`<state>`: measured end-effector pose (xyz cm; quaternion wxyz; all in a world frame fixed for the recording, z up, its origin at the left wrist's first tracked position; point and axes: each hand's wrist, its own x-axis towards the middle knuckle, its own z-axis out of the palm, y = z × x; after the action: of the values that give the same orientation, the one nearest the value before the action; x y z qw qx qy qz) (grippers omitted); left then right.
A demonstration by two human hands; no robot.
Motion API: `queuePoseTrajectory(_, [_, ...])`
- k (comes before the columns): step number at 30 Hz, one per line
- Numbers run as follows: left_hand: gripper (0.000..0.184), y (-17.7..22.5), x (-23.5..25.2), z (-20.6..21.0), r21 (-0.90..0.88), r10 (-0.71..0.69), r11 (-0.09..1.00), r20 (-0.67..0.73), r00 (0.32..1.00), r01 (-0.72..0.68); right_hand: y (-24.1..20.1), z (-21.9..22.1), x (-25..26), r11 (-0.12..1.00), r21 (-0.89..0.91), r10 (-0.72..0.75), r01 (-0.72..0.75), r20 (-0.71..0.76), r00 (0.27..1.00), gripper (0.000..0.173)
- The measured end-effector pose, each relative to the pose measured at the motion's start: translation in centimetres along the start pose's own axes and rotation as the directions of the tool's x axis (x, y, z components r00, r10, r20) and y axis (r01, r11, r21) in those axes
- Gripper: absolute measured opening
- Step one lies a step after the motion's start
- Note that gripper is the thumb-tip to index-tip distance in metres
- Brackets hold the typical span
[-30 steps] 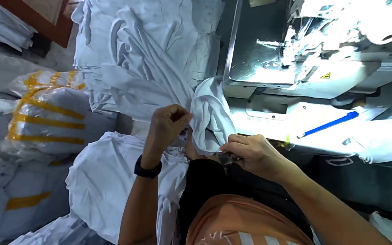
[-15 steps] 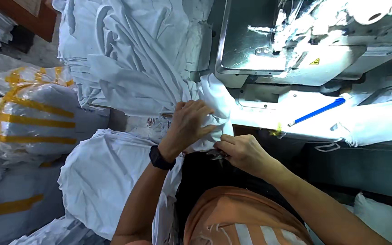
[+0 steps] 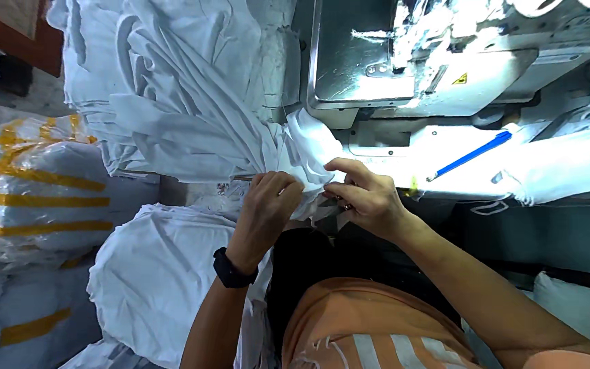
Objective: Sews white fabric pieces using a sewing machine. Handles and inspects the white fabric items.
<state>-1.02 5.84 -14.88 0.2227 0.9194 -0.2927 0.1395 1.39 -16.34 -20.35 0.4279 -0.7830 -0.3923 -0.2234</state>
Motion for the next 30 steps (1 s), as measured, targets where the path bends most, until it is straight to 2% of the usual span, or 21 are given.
queuePoseTrajectory(3, [0.008, -0.1, -0.2, -0.4, 0.006, 0.022, 1.0, -0.009, 1.0, -0.021, 0.6, 0.3, 0.7, 0.993, 0.114, 0.02, -0.019, -0.014, 1.0, 0.007])
queuePoseTrajectory(5, [0.011, -0.3, -0.4, -0.7, -0.021, 0.045, 0.999, 0.044, 0.998, -0.044, 0.5, 0.3, 1.0, 0.961, 0.262, 0.102, -0.088, -0.039, 0.994, 0.005])
queuePoseTrajectory(8, [0.033, -1.3, -1.3, -1.5, 0.015, 0.034, 0.999, 0.194, 0.98, -0.038, 0.1, -0.5, 1.3, 0.892, 0.401, 0.233, -0.208, -0.013, 0.972, 0.004])
queuePoseTrajectory(10, [0.049, -2.2, -2.0, -1.9, 0.063, -0.012, 0.998, 0.204, 0.979, -0.001, -0.1, -1.0, 1.4, 0.856, 0.438, 0.296, -0.274, 0.017, 0.955, 0.007])
queuePoseTrajectory(11, [0.048, -2.6, -2.3, -2.0, 0.04, -0.031, 0.999, 0.169, 0.985, 0.025, -0.3, -1.1, 1.4, 0.843, 0.447, 0.319, -0.299, 0.031, 0.947, 0.008])
queuePoseTrajectory(14, [0.024, -2.9, -2.7, -1.7, -0.154, -0.06, 0.986, 0.028, 0.998, 0.064, -0.7, -1.2, 1.5, 0.819, 0.464, 0.351, -0.338, 0.061, 0.934, 0.008])
queuePoseTrajectory(16, [0.016, -3.0, -2.8, -1.4, -0.28, -0.086, 0.957, -0.046, 0.995, 0.07, -0.9, -1.2, 1.7, 0.812, 0.468, 0.358, -0.348, 0.071, 0.931, 0.008])
queuePoseTrajectory(23, [0.009, -3.1, -3.4, -0.3, -0.547, -0.269, 0.821, -0.118, 0.956, 0.164, -1.0, -1.1, 1.5, 0.794, 0.48, 0.39, -0.373, 0.068, 0.918, 0.009])
queuePoseTrajectory(26, [0.013, -2.6, -3.4, 0.5, -0.636, -0.372, 0.749, -0.167, 0.913, 0.189, -1.2, -0.8, 1.4, 0.77, 0.496, 0.435, -0.402, 0.053, 0.899, 0.009])
queuePoseTrajectory(28, [0.017, -2.2, -3.2, 1.1, -0.716, -0.469, 0.667, -0.188, 0.863, 0.207, -1.3, -0.3, 1.4, 0.745, 0.509, 0.482, -0.432, 0.037, 0.875, 0.007])
queuePoseTrajectory(30, [0.021, -1.7, -2.9, 1.7, -0.832, -0.589, 0.513, -0.161, 0.792, 0.212, -1.6, 0.2, 1.4, 0.731, 0.51, 0.519, -0.453, 0.015, 0.855, 0.008])
